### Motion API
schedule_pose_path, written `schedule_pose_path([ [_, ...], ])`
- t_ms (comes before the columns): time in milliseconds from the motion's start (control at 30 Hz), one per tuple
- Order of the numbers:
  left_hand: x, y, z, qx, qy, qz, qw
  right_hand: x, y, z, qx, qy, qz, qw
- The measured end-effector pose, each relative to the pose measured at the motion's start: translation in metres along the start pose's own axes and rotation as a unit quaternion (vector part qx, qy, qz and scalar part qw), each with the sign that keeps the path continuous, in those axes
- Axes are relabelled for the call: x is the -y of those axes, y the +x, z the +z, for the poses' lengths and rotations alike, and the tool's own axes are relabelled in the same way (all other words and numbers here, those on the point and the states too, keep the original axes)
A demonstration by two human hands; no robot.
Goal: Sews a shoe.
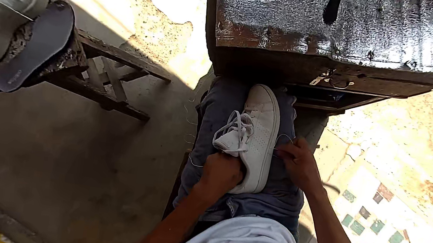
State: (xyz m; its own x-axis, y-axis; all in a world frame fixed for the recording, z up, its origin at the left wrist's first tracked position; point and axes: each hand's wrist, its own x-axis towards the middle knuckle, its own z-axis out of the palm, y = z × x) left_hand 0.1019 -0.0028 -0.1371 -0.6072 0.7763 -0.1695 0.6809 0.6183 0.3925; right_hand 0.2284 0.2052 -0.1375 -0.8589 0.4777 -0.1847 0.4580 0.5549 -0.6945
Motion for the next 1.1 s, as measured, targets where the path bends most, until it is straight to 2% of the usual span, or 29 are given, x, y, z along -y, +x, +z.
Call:
schedule_pose_path([
  [67,0.008,-0.005,-0.012,0.035,-0.03,-0.028,0.999,-0.035,-0.011,-0.023,0.001,0.057,-0.032,0.998],
  [133,0.037,-0.026,-0.025,0.038,-0.056,-0.074,0.995,-0.097,-0.039,-0.056,-0.014,0.001,0.023,1.0],
  [200,0.076,-0.052,-0.037,0.033,-0.072,-0.148,0.986,-0.173,-0.082,-0.092,-0.041,-0.091,0.148,0.984],
  [267,0.111,-0.075,-0.043,0.061,-0.079,-0.227,0.969,-0.233,-0.124,-0.113,-0.061,-0.167,0.309,0.934],
  [333,0.124,-0.089,-0.042,0.075,-0.126,-0.23,0.962,-0.253,-0.142,-0.115,-0.03,-0.206,0.447,0.87],
  [367,0.123,-0.091,-0.04,0.057,-0.174,-0.191,0.964,-0.247,-0.136,-0.109,-0.028,-0.204,0.463,0.862],
  [400,0.117,-0.09,-0.037,0.024,-0.245,-0.138,0.959,-0.23,-0.123,-0.098,-0.05,-0.178,0.436,0.881],
  [433,0.109,-0.088,-0.035,0.001,-0.35,-0.079,0.933,-0.2,-0.109,-0.084,-0.074,-0.136,0.38,0.912],
  [467,0.101,-0.084,-0.036,0.001,-0.459,-0.022,0.888,-0.164,-0.092,-0.067,-0.095,-0.083,0.305,0.944],
  [533,0.087,-0.066,-0.039,0.035,-0.648,0.085,0.756,-0.095,-0.056,-0.025,-0.103,0.048,0.144,0.983],
  [567,0.079,-0.06,-0.041,0.046,-0.723,0.111,0.68,-0.061,-0.046,-0.008,-0.073,0.071,0.084,0.991],
  [600,0.072,-0.055,-0.044,0.056,-0.772,0.126,0.62,-0.032,-0.039,0.005,-0.041,0.039,0.042,0.998],
  [633,0.068,-0.051,-0.047,0.064,-0.793,0.129,0.592,-0.009,-0.034,0.013,-0.021,-0.007,0.018,1.0],
  [667,0.066,-0.049,-0.049,0.066,-0.789,0.115,0.6,0.005,-0.033,0.016,-0.008,-0.024,0.009,1.0],
  [700,0.064,-0.046,-0.052,0.056,-0.755,0.084,0.647,0.011,-0.033,0.015,0.002,-0.006,0.009,1.0],
  [733,0.062,-0.043,-0.053,0.033,-0.693,0.047,0.719,0.011,-0.032,0.009,0.014,0.061,0.0,0.998],
  [767,0.058,-0.041,-0.053,0.013,-0.598,0.007,0.802,0.007,-0.032,0.002,0.024,0.193,-0.023,0.981],
  [800,0.053,-0.04,-0.051,0.003,-0.482,-0.028,0.876,0.005,-0.032,-0.003,0.035,0.361,-0.042,0.931],
  [833,0.049,-0.038,-0.047,-0.006,-0.368,-0.042,0.929,0.005,-0.033,-0.007,0.05,0.508,-0.046,0.859],
  [867,0.045,-0.036,-0.04,-0.02,-0.269,-0.031,0.962,0.007,-0.033,-0.012,0.055,0.593,-0.04,0.803],
  [900,0.042,-0.034,-0.033,-0.031,-0.201,-0.01,0.979,0.009,-0.032,-0.016,0.033,0.592,-0.023,0.805],
  [933,0.039,-0.032,-0.026,-0.042,-0.16,0.011,0.986,0.01,-0.031,-0.017,-0.009,0.506,0.007,0.862],
  [967,0.037,-0.031,-0.02,-0.043,-0.13,0.025,0.99,0.013,-0.028,-0.015,-0.039,0.354,0.045,0.933],
  [1000,0.037,-0.032,-0.016,-0.036,-0.11,0.035,0.993,0.016,-0.025,-0.011,-0.038,0.186,0.084,0.978],
  [1033,0.037,-0.032,-0.012,-0.027,-0.103,0.045,0.993,0.02,-0.021,-0.004,-0.023,0.064,0.106,0.992],
  [1100,0.04,-0.035,-0.006,-0.009,-0.124,0.061,0.99,0.029,-0.015,0.008,-0.006,-0.065,0.111,0.992],
])
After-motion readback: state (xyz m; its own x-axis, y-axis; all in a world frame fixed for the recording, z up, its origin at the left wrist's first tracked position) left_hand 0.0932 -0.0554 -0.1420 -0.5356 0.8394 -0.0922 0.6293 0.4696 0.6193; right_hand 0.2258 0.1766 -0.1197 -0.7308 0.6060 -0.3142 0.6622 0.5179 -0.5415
